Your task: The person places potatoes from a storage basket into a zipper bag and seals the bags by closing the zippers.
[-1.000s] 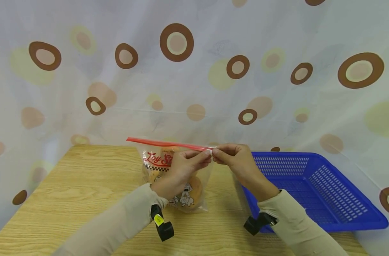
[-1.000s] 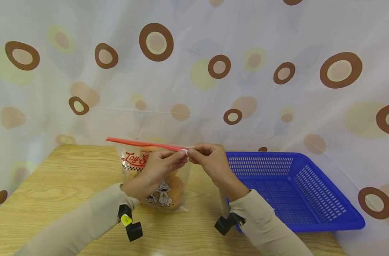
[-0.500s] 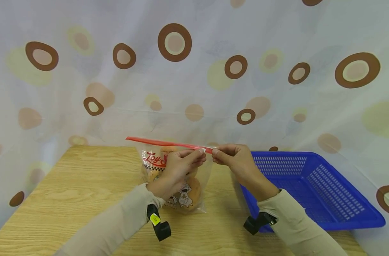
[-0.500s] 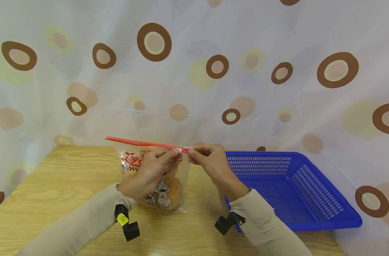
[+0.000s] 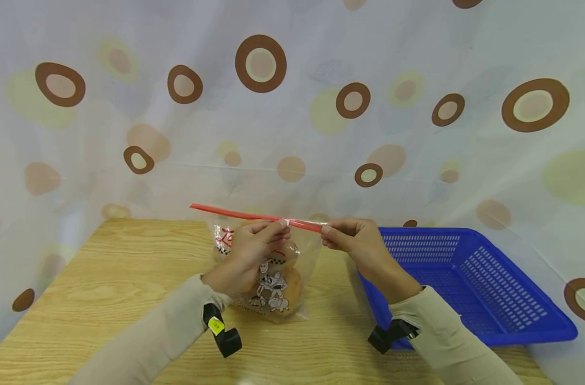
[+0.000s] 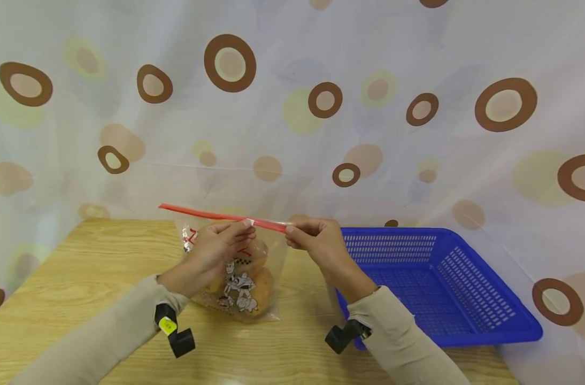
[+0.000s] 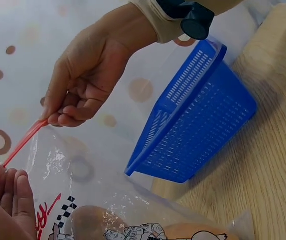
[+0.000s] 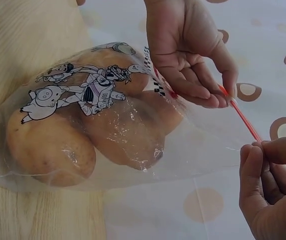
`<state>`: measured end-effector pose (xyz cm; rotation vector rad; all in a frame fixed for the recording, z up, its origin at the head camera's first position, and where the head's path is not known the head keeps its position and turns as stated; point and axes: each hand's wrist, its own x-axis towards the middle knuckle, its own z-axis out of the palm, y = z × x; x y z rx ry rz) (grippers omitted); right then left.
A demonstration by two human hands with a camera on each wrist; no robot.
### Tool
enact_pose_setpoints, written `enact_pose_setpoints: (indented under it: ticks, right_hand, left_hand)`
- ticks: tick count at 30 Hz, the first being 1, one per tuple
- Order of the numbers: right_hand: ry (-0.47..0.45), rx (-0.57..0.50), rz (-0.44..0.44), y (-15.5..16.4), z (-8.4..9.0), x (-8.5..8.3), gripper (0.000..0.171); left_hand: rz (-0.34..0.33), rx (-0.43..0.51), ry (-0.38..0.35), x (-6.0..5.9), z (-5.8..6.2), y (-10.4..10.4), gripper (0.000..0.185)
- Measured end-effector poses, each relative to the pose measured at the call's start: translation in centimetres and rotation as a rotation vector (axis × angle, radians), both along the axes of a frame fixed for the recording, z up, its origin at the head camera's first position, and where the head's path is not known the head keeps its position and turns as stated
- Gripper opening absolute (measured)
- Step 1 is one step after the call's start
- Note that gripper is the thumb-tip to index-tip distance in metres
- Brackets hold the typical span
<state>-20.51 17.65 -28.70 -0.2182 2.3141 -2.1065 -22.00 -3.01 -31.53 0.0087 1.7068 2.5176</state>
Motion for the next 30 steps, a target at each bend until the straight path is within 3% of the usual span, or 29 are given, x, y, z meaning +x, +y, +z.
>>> enact_pose_setpoints:
  ticks: [5, 12, 30]
  right_hand:
    - [0.014, -0.004, 0.006, 0.5, -0.2, 0.0, 0.021]
    - [0.008, -0.032, 0.018, 0.9, -0.5, -0.1, 0.020]
    - [-0.005, 0.000, 0.016, 1.5, -0.6, 0.3, 0.019]
  left_hand:
    - [0.026, -0.013, -0.020, -0.2, 0.3, -1.1, 0.022]
    - [-0.008, -0.013, -0.026, -0.6, 0.5, -3.1, 0.024]
    - [0.034, 0.001, -0.032, -0.9, 1.1, -8.6, 0.011]
